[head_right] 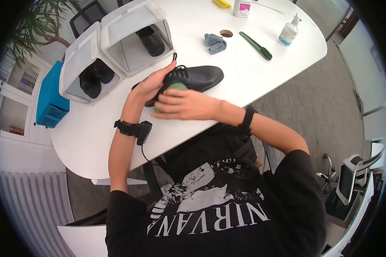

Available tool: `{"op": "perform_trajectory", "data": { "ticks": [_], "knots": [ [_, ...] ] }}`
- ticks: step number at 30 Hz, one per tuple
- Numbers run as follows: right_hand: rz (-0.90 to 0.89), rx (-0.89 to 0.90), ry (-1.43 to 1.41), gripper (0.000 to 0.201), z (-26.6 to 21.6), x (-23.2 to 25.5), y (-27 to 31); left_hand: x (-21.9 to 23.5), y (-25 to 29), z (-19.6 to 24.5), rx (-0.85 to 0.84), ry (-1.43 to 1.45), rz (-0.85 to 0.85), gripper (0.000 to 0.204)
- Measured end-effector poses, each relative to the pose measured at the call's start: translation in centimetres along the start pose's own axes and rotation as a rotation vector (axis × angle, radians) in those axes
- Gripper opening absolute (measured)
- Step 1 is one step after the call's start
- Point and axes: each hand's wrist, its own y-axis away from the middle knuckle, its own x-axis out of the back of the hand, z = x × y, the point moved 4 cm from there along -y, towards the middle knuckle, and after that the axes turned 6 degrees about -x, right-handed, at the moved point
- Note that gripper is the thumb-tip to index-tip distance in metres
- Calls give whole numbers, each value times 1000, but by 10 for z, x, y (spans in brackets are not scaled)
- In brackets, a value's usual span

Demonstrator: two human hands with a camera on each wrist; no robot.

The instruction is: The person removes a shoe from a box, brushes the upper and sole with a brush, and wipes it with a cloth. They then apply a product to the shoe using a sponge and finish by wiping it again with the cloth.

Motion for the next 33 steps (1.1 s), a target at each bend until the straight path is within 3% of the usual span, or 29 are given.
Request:
{"op": "perform_trajectory", "data": {
  "ticks": [1, 4, 6, 8, 9, 10, 12, 16, 18, 22, 27, 29, 30, 32, 33],
  "knots": [
    [14, -36, 38, 69, 12, 5, 4, 5, -2, -2, 24, 50, -97, 45],
    [40, -245, 70, 71, 53, 18, 23, 2, -2, 1, -103, 16, -24, 46],
    [-31, -335, -26, 72, 65, 29, 27, 3, -2, -2, -85, 26, -31, 48],
    [15, -238, -31, 71, 46, 22, 21, 4, -3, -2, -64, 25, -44, 52],
    [40, -189, -30, 70, 34, 18, 15, 7, -3, -7, 72, 46, -81, 50],
    [13, -106, -138, 68, 17, 12, 6, 5, -3, -5, 53, 52, -74, 48],
    [-63, 42, -47, 67, -2, 7, 2, -1, -1, -2, 14, 58, -56, 45],
    [-41, -202, -96, 76, 42, 23, 29, 5, -6, -5, -44, 61, -115, 47],
    [-94, -384, -107, 82, 71, 36, 52, 4, -5, -4, -61, 23, -70, 49],
    [-97, -677, -206, 76, 95, 25, 91, -4, 0, -4, -40, -24, 17, 51],
    [-30, -492, -320, 88, 54, 32, 45, 5, -4, -5, -47, -26, 21, 51],
    [-2, -396, -346, 88, 45, 27, 37, 4, -3, -5, -34, 67, -88, 50],
    [-29, -315, -284, 84, 34, 24, 32, 2, -3, -6, -26, 116, -144, 50],
    [-58, -188, -206, 78, 18, 20, 29, 0, -4, -1, -21, 57, -103, 50],
    [-67, -213, -193, 76, 24, 22, 34, -1, -5, 0, -49, 52, -81, 50]
  ]
}}
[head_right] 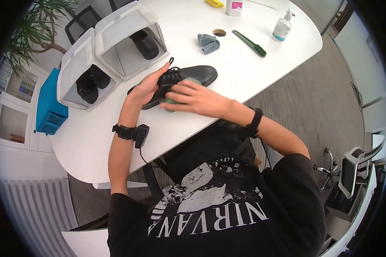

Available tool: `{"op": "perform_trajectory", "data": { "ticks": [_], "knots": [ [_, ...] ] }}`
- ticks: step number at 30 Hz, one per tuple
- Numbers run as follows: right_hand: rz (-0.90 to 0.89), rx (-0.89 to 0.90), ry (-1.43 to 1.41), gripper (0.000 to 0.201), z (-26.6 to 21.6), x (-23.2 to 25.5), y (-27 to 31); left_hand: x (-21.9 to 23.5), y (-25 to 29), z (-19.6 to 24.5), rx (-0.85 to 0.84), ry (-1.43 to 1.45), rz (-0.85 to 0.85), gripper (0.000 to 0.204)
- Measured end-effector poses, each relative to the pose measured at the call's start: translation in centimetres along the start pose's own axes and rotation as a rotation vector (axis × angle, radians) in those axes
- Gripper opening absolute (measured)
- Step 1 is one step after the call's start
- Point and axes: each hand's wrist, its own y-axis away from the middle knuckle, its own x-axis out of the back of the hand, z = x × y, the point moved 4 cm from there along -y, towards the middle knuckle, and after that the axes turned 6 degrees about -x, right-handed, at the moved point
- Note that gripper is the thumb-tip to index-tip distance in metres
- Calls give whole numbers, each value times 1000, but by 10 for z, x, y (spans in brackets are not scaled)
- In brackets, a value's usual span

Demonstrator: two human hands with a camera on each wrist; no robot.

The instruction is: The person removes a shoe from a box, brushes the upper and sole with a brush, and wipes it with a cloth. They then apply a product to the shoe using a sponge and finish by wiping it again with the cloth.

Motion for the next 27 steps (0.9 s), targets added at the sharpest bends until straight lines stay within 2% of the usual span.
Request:
{"op": "perform_trajectory", "data": {
  "ticks": [2, 6, 10, 13, 16, 20, 23, 24, 27],
  "knots": [
    [-14, -46, 16, 71, 18, 7, 18, 2, 2, -4, -6, -32, 53, 50],
    [14, -262, -37, 79, 43, 15, 44, 4, -1, -3, -3, -110, 111, 49],
    [28, -142, -134, 80, 6, -1, 10, 10, -4, -10, 53, 9, 43, 50],
    [22, -49, -47, 80, -13, -12, -6, 6, -1, -7, 26, 61, 27, 51],
    [-16, -80, 30, 76, 15, 4, 23, 7, -6, -7, 0, 0, 40, 52],
    [-60, -315, 11, 72, 41, 15, 49, 1, -4, -7, -61, -152, 108, 63],
    [-38, -342, -23, 73, 42, 18, 38, -11, 24, 31, 30, -1067, -75, 73],
    [-31, -366, -60, 73, 45, 19, 38, -10, 31, 36, -66, -1232, -143, 56],
    [16, -474, -187, 73, 62, 20, 46, 1, 48, 34, -228, -1015, -356, 50]
  ]
}}
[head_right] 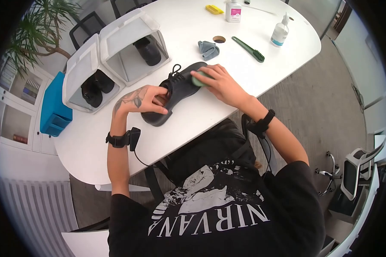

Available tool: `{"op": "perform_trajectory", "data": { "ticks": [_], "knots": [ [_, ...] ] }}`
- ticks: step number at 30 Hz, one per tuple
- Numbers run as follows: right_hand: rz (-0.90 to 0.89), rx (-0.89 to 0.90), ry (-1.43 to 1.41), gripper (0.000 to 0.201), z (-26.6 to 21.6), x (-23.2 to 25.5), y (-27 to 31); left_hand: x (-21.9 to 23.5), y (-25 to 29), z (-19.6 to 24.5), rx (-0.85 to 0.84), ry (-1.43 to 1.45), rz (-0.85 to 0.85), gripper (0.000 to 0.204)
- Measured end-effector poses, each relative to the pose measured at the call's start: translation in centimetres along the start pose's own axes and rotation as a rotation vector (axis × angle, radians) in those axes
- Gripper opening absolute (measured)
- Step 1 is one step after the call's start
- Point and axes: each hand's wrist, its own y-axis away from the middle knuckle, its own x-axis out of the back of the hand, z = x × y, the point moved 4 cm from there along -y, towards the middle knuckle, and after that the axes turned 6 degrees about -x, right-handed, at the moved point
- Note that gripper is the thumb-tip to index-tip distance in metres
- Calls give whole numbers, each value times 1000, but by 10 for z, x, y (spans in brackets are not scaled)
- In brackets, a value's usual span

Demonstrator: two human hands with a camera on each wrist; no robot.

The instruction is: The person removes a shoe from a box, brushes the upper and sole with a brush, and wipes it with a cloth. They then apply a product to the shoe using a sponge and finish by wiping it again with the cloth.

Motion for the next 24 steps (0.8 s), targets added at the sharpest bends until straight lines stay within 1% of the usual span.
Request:
{"op": "perform_trajectory", "data": {
  "ticks": [1, 2, 4, 5, 8, 10, 11, 14, 15, 18, 19, 21, 22, 24],
  "knots": [
    [19, -51, -59, 73, 8, -2, 2, -3, -3, 0, -52, -15, 32, 50],
    [38, -99, -117, 73, 15, -3, 4, -3, -7, -2, -33, -78, 33, 50],
    [17, -89, -97, 73, 13, -3, 5, -3, -16, -2, 4, -203, 45, 49],
    [-3, -77, -68, 74, 8, -2, 5, -3, -17, -1, 26, -211, 77, 48],
    [-19, -64, -38, 75, 1, -1, 1, -8, -21, 10, 147, -319, 60, 49],
    [-21, -78, -49, 74, 2, 3, -3, -13, -28, 8, 293, -400, 49, 52],
    [-7, -77, -66, 74, 1, 9, -2, -13, -31, 1, 283, -392, 53, 47],
    [29, -48, -86, 72, -12, 31, -1, -3, -31, -24, -18, 255, 330, 49],
    [30, -32, -78, 72, -19, 41, -2, 0, -30, -37, 95, 382, 309, 41],
    [-17, 39, -40, 71, -33, 59, -10, -18, -40, -73, 107, 717, 51, 33],
    [-43, 55, -47, 70, -34, 61, -16, -18, -38, -66, 96, 741, -42, 35],
    [-110, 63, -75, 71, -33, 60, -30, -25, -37, -73, 117, 857, 41, 41],
    [-140, 99, -68, 72, -34, 58, -36, -26, -34, -73, 129, 914, 88, 44],
    [-201, 183, -59, 73, -41, 50, -48, -30, -29, -71, 113, 995, 112, 49]
  ]
}}
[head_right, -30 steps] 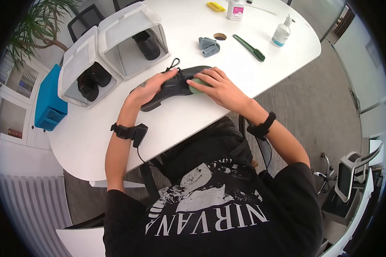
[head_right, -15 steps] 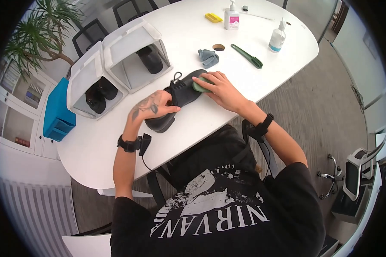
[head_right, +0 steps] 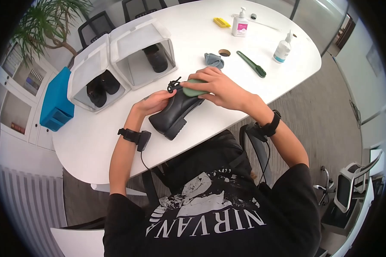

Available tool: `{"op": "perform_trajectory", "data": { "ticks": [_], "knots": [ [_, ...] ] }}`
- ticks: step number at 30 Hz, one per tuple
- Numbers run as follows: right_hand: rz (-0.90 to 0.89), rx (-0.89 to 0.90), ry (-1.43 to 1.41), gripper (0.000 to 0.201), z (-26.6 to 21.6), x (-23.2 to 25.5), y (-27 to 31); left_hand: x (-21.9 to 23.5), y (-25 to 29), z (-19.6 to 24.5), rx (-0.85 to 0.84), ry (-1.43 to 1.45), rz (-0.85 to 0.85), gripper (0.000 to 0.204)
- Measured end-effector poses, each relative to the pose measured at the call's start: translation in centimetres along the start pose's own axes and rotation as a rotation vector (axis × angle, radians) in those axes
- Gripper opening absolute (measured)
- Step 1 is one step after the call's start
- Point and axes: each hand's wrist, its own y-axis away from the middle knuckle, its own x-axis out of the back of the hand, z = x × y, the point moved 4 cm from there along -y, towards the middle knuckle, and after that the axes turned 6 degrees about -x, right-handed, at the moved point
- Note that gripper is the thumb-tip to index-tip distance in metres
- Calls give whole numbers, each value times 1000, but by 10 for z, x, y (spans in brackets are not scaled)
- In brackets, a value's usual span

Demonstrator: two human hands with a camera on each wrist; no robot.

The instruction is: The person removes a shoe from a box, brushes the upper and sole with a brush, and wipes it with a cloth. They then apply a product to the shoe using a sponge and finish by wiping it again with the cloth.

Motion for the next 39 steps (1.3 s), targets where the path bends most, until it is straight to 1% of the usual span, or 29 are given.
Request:
{"op": "perform_trajectory", "data": {
  "ticks": [1, 4, 5, 6, 7, 10, 11, 12, 14, 15, 16, 17, 18, 19, 20, 21, 22, 24, 25, 27, 28, 29, 30, 32, 34, 36, 37, 38, 39],
  "knots": [
    [-5, 63, 22, 73, -6, -4, -6, -4, 3, 1, -7, 38, 5, 52],
    [-94, 155, -71, 73, -29, -14, -23, -17, 9, 8, -97, 78, 235, 55],
    [-120, 221, -139, 72, -39, -19, -28, -18, 11, 9, -64, 87, 180, 56],
    [-129, 268, -94, 70, -49, -33, -32, -16, 13, 10, -32, 98, 124, 57],
    [-148, 301, -113, 69, -60, -41, -37, -15, 14, 11, 1, 108, 68, 58],
    [-176, 353, -155, 68, -65, -42, -43, 2, 7, -7, 99, 46, 60, 57],
    [-180, 361, -168, 68, -62, -39, -44, -8, 10, -1, 2, 127, 72, 57],
    [-151, 322, -102, 69, -47, -32, -42, -9, 8, -4, -28, 140, 133, 57],
    [-182, 198, -136, 70, -17, -14, -41, -9, 4, -11, -88, 173, 248, 57],
    [-178, 140, -79, 70, -1, -9, -41, -1, -1, -21, -64, 262, 170, 57],
    [-172, 82, -21, 70, 12, -4, -42, -1, -2, -22, -45, 298, 154, 57],
    [-177, 7, -71, 68, 22, -4, -43, -1, -2, -23, -25, 332, 139, 58],
    [-203, 35, -87, 68, 24, -8, -47, -2, -1, -23, -3, 362, 126, 58],
    [-225, 64, -104, 67, 22, -15, -53, -3, 0, -24, -20, 333, 168, 59],
    [-245, 94, -121, 66, 13, -18, -62, -4, 1, -23, -37, 302, 211, 60],
    [-304, 152, -174, 63, -3, -23, -69, -5, 3, -22, -54, 268, 254, 61],
    [-343, 206, -115, 63, -10, -33, -74, -7, 6, -16, -86, 205, 261, 63],
    [-365, 233, -245, 62, -27, -44, -83, -14, 13, -4, -146, 79, 270, 65],
    [-376, 253, -261, 65, -34, -45, -81, -18, 9, 3, -203, -49, 158, 69],
    [-401, 297, -289, 70, -46, -41, -80, -18, 10, 3, -175, -23, 196, 71],
    [-421, 252, -268, 70, -38, -38, -84, -17, 11, 1, -164, -7, 221, 72],
    [-443, 205, -256, 70, -22, -34, -86, -12, 9, -11, -173, -23, 317, 77],
    [-463, 154, -242, 70, -5, -31, -86, -7, 5, -24, -95, 96, 251, 79],
    [-395, 61, 18, 69, 26, -18, -82, 0, -6, -30, 39, 323, 110, 81],
    [-383, -28, -55, 68, 33, -11, -82, 0, -6, -28, -9, 264, 162, 83],
    [-398, 144, -143, 67, 3, -24, -83, -2, -6, -24, -79, 222, 206, 81],
    [-395, 221, -72, 68, -17, -31, -80, -5, -2, -18, -100, 157, 227, 79],
    [-384, 267, -71, 68, -30, -37, -78, -10, 4, -9, -116, 94, 247, 78],
    [-386, 280, -204, 68, -38, -39, -79, -13, 8, -6, -130, 31, 266, 76]
  ]
}}
